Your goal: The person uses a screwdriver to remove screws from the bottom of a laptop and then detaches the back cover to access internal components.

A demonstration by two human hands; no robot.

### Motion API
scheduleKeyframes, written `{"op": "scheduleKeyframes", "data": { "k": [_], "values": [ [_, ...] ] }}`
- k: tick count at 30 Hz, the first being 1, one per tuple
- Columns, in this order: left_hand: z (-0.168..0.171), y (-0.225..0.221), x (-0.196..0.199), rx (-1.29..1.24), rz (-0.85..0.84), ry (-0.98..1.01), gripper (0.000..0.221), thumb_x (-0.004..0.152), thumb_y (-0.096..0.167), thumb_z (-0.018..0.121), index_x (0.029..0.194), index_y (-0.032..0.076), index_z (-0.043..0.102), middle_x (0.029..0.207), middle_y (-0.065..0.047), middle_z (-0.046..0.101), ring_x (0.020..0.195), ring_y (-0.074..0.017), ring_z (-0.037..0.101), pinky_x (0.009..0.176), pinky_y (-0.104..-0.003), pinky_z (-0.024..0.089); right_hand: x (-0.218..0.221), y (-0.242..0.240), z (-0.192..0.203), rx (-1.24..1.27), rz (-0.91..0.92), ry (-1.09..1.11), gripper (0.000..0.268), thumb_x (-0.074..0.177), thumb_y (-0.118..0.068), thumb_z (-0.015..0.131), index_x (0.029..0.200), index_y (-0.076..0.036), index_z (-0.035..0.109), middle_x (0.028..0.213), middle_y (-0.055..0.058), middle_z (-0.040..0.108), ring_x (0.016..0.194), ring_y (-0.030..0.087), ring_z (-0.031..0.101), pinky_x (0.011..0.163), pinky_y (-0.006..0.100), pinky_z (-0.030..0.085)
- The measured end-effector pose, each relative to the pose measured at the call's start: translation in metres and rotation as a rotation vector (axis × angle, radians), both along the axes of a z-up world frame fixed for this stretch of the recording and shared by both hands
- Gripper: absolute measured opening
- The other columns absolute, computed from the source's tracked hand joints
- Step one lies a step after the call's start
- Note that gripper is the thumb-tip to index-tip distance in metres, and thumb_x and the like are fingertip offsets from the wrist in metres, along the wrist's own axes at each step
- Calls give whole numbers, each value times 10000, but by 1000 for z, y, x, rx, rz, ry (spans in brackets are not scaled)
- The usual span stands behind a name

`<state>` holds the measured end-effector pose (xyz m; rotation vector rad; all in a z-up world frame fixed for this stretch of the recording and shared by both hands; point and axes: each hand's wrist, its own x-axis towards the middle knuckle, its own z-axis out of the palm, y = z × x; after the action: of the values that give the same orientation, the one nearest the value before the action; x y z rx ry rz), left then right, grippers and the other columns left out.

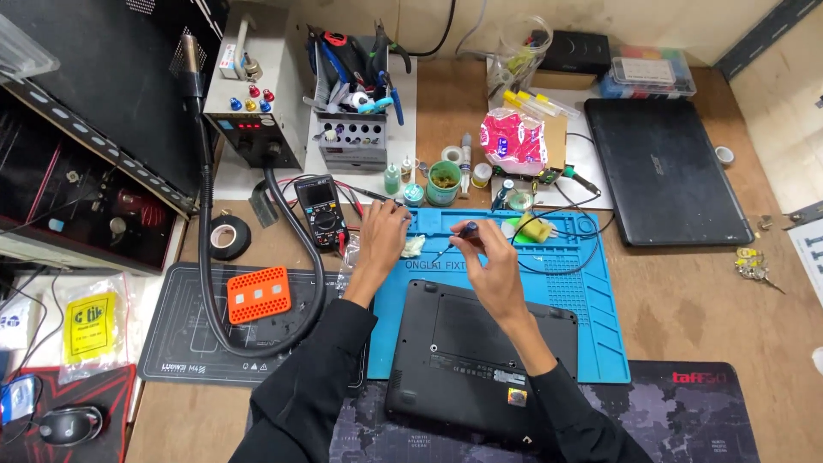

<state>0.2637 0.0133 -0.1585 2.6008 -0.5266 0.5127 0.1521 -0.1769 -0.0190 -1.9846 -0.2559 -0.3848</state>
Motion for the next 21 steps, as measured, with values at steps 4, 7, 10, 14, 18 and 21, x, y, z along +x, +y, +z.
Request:
{"op": "scheduleKeyframes", "data": {
  "k": [4,7,10,14,18,21],
  "values": [
    [4,-4,6,62,-17,-40,31,868,141,755,884,131,730,864,-30,549,854,-230,512,768,-358,392,0,4,1,-12,8,0,137,997,-12,637,1115,-55,693,978,90,650,950,270,741,816,361,641],
    [-8,-5,12,91,-19,-53,33,844,138,771,849,136,738,877,-24,532,869,-239,508,764,-369,391,-2,5,-1,-10,12,13,142,1001,-25,634,1120,-72,696,973,74,645,954,255,741,821,355,645],
    [-17,-3,21,41,-60,-63,76,908,148,697,844,127,733,882,-35,511,846,-251,487,771,-366,382,-2,4,-2,8,11,8,133,1005,-25,629,1111,-67,696,989,77,652,959,248,742,830,351,641],
    [-11,-4,27,178,-102,-103,69,843,172,766,835,145,703,891,-30,555,837,-227,494,746,-365,377,-7,4,-3,18,-30,5,120,1004,-37,634,1102,-67,696,969,70,644,949,242,743,818,344,640],
    [-16,-6,33,290,-153,-182,61,857,129,744,881,120,689,906,-43,575,825,-213,500,731,-357,373,-13,4,-3,2,-75,-17,111,1017,-40,625,1100,-67,692,950,72,637,931,256,742,797,348,643],
    [-14,-4,20,67,-154,-106,61,904,115,663,939,66,667,937,-96,592,910,-271,549,753,-371,397,-21,2,-7,19,-146,-24,93,1035,-59,609,1101,-62,674,956,95,639,927,251,733,792,354,645]
  ]
}}
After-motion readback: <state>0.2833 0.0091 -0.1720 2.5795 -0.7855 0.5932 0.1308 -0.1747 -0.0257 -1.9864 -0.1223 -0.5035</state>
